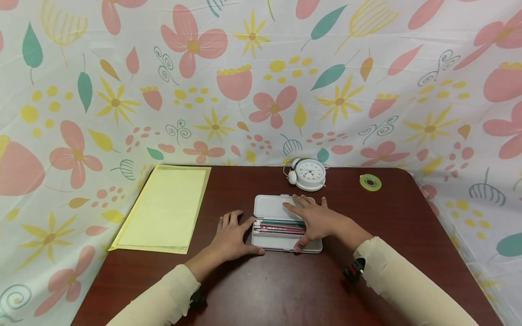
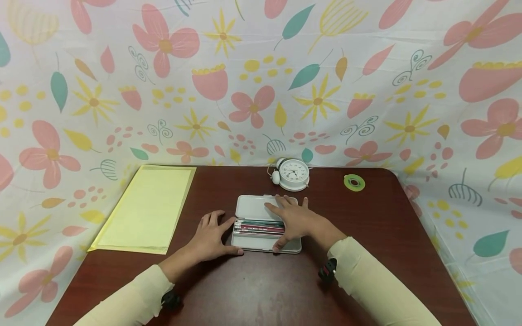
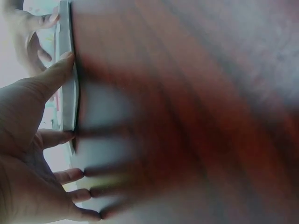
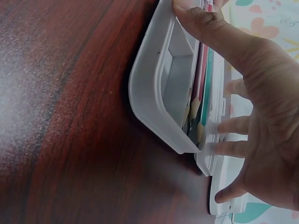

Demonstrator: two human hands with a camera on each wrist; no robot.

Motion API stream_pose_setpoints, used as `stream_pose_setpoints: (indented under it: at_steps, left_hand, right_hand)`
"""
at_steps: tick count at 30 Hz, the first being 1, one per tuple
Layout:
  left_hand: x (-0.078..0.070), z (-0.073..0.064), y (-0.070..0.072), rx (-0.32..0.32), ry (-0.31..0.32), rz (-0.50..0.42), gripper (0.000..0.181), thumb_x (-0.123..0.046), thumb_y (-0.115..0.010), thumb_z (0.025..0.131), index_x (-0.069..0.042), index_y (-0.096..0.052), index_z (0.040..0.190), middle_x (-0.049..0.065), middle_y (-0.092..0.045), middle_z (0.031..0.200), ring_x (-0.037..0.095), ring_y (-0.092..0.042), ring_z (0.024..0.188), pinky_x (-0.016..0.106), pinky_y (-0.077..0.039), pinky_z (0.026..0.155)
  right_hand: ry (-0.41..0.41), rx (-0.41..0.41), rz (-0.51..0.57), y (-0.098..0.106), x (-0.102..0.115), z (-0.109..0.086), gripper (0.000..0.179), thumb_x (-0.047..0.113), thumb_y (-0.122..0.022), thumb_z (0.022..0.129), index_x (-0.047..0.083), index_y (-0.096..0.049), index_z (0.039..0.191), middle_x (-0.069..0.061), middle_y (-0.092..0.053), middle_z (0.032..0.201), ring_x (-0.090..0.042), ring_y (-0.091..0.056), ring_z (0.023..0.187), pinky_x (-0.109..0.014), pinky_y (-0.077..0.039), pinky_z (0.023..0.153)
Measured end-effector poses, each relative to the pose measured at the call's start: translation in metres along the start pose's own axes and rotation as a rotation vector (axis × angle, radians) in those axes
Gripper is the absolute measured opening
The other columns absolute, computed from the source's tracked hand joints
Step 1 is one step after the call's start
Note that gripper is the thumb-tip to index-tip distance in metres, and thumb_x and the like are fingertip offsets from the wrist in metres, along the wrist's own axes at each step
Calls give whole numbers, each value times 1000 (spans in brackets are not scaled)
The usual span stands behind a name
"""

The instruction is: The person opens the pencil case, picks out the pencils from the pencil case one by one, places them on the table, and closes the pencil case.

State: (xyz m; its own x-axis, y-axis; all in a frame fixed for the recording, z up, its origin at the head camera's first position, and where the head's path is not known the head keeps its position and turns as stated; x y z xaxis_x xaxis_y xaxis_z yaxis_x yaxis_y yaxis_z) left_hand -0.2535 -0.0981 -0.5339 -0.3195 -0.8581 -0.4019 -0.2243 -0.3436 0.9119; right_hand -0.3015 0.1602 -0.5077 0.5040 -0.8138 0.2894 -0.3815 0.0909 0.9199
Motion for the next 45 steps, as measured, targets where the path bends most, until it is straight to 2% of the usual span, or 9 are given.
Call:
stream_pose_setpoints:
  at_steps: [5, 9, 16, 24, 32, 42, 45]
  left_hand:
    - [2, 6, 8, 21, -17, -32, 105, -73, -90, 77, -20, -57, 161, 24, -39, 167, 50, -38, 155, 69, -31, 131]
    - [4, 13, 12, 44, -51, -26, 114, -75, -90, 75, -14, -51, 164, 22, -38, 171, 48, -37, 159, 70, -28, 133]
    - [8, 24, 10, 125, -121, 9, 133, -79, -87, 76, -13, -29, 176, 13, -25, 184, 39, -21, 172, 73, -17, 135]
    - [12, 28, 5, 159, -153, -6, 140, -80, -86, 77, -12, -19, 179, 10, -14, 188, 36, -11, 175, 69, -12, 138]
    - [12, 30, 2, 154, -173, -9, 140, -80, -86, 77, -9, -21, 178, 13, -16, 187, 36, -10, 175, 66, -13, 139]
    - [10, 31, 2, 179, -160, -8, 141, -80, -86, 77, -8, -19, 178, 13, -18, 187, 32, -14, 175, 58, -17, 141]
    - [9, 30, 3, 184, -162, -4, 141, -80, -86, 78, -8, -18, 178, 12, -18, 187, 32, -14, 175, 58, -17, 141]
  right_hand:
    - [-4, -2, 16, 0, 0, -1, 139, 75, -98, 64, 25, -33, 176, -25, -24, 183, -57, -24, 166, -99, -16, 113]
    - [-1, -4, 6, 0, 0, -1, 137, 75, -97, 65, 23, -34, 175, -25, -24, 182, -57, -26, 166, -99, -17, 113]
    - [-3, 0, -3, -1, 0, -1, 133, 72, -98, 67, 24, -36, 175, -24, -25, 182, -55, -26, 166, -98, -17, 114]
    - [1, -8, -10, -1, 1, 0, 134, 74, -97, 66, 23, -38, 174, -24, -26, 182, -54, -28, 166, -97, -19, 115]
    - [7, -19, -10, -2, -1, -1, 132, 77, -97, 64, 24, -41, 172, -23, -27, 182, -53, -28, 166, -97, -19, 115]
    - [22, -34, 4, -1, -2, -2, 128, 76, -97, 65, 25, -46, 170, -23, -28, 181, -53, -29, 166, -97, -20, 114]
    - [30, -48, 18, -2, -3, -3, 119, 73, -95, 72, 25, -47, 170, -22, -30, 181, -53, -29, 166, -97, -20, 114]
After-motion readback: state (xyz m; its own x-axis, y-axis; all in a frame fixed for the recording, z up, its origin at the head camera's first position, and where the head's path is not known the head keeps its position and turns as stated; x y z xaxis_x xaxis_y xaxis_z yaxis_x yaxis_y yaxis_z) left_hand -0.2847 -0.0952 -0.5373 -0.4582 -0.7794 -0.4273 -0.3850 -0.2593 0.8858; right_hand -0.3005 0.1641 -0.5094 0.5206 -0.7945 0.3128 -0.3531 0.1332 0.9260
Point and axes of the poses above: each hand's wrist, its own z-axis towards the middle knuckle, its own y-axis out of the back of the hand, x = y × z, the point moved 6 cm from there along z, towards the middle knuckle
